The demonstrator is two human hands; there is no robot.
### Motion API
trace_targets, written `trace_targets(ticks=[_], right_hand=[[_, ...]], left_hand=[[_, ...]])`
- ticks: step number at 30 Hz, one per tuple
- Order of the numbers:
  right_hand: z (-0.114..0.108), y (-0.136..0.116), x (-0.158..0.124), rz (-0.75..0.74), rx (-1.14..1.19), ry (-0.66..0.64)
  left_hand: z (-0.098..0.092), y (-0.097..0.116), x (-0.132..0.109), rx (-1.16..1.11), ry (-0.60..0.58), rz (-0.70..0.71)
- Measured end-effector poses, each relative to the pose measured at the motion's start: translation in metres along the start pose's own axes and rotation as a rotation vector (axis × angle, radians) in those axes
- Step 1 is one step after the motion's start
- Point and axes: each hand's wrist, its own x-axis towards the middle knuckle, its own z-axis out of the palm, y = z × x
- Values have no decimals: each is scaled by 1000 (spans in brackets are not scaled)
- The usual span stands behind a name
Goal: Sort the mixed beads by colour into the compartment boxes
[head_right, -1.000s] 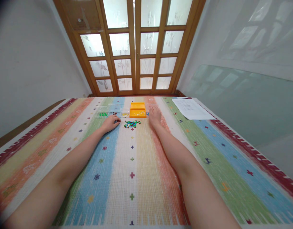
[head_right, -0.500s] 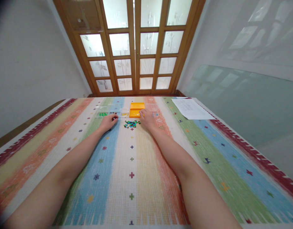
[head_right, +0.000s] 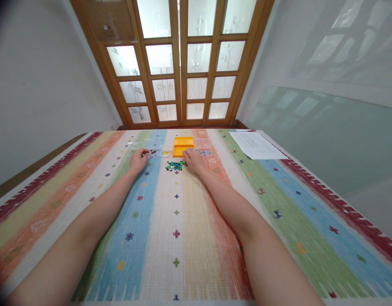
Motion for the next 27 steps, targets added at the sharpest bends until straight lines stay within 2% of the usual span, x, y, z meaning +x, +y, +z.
trace_targets(ticks=[6,12,21,27], right_hand=[[-2,-5,0,-29,-55,-55],[-4,-13,-1,-118,-70,-137],[4,-34,-6,-348,-66,-255],[5,-48,-9,-439,-24,-340]], left_hand=[[1,-4,2,-70,33,-49],[1,-3,2,-72,-5,-74],[5,-2,0,-79,-80,7],[7,1,-2,-50,-155,89]])
